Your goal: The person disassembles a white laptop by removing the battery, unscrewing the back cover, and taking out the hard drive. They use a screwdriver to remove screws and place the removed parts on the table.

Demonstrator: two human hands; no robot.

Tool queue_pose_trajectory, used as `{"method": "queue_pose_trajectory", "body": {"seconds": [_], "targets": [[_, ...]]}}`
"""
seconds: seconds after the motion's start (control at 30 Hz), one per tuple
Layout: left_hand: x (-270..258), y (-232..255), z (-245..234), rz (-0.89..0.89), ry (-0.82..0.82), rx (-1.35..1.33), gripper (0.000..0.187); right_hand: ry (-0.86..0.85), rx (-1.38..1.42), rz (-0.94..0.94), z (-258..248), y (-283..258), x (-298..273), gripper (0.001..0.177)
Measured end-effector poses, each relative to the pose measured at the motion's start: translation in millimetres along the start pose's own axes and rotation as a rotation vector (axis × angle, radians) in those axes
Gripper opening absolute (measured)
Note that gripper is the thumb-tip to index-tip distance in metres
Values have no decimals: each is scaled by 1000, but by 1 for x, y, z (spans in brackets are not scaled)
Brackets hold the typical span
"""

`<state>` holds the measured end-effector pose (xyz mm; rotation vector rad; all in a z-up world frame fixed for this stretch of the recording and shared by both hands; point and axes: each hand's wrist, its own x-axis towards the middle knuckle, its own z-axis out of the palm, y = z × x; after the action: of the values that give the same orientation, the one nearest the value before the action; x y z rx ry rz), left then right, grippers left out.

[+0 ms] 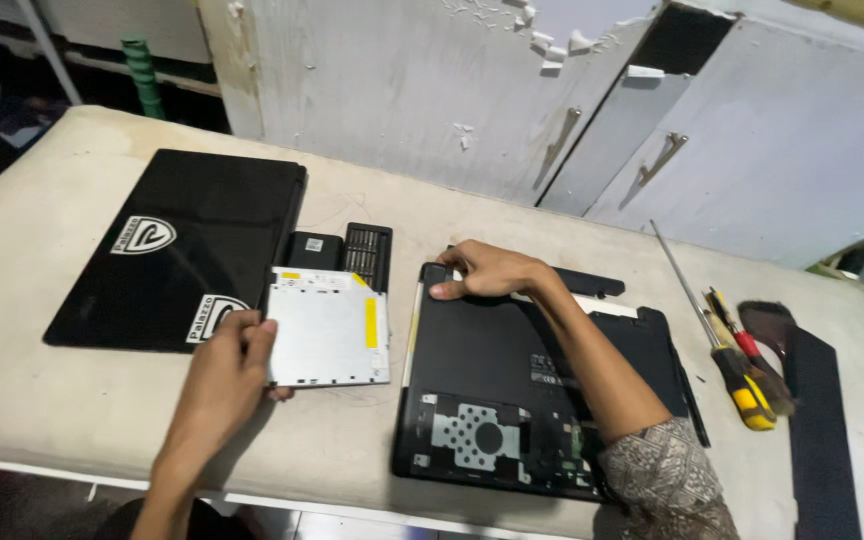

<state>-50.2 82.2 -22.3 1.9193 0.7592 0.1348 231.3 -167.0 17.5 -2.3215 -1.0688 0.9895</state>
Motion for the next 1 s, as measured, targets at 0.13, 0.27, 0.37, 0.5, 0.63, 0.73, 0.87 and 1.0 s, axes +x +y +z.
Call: {"method": "queue_pose_trajectory", "body": {"seconds": [0.13, 0.27, 0.37, 0.5, 0.63, 0.73, 0.87, 1.0], "targets": [[-6, 2, -18, 23, 45, 32, 37, 49, -36, -20, -1, -12, 0, 48], [-19, 12, -32, -9, 81, -212, 31, -12, -149, 92, 9, -38, 10, 61], [-9, -8, -27, 63, 17, -336, 24, 91, -356, -61, 16, -5, 29, 94], [-6, -3, -8, 162, -45, -441, 25, 197, -260, -90, 26, -8, -1, 81], [-19, 39, 12, 5, -179, -445, 39, 619, -282, -408, 35, -38, -99, 88], [-23, 67, 35, -12, -316, -514, 31, 778, -470, -649, 61, -40, -148, 71], [0, 79, 87, 82, -542, -651, 33, 1082, -342, -831, 88, -12, -169, 33], [16, 112, 105, 200, -600, -589, 59, 1202, 62, -599, 68, 32, -177, 30]]}}
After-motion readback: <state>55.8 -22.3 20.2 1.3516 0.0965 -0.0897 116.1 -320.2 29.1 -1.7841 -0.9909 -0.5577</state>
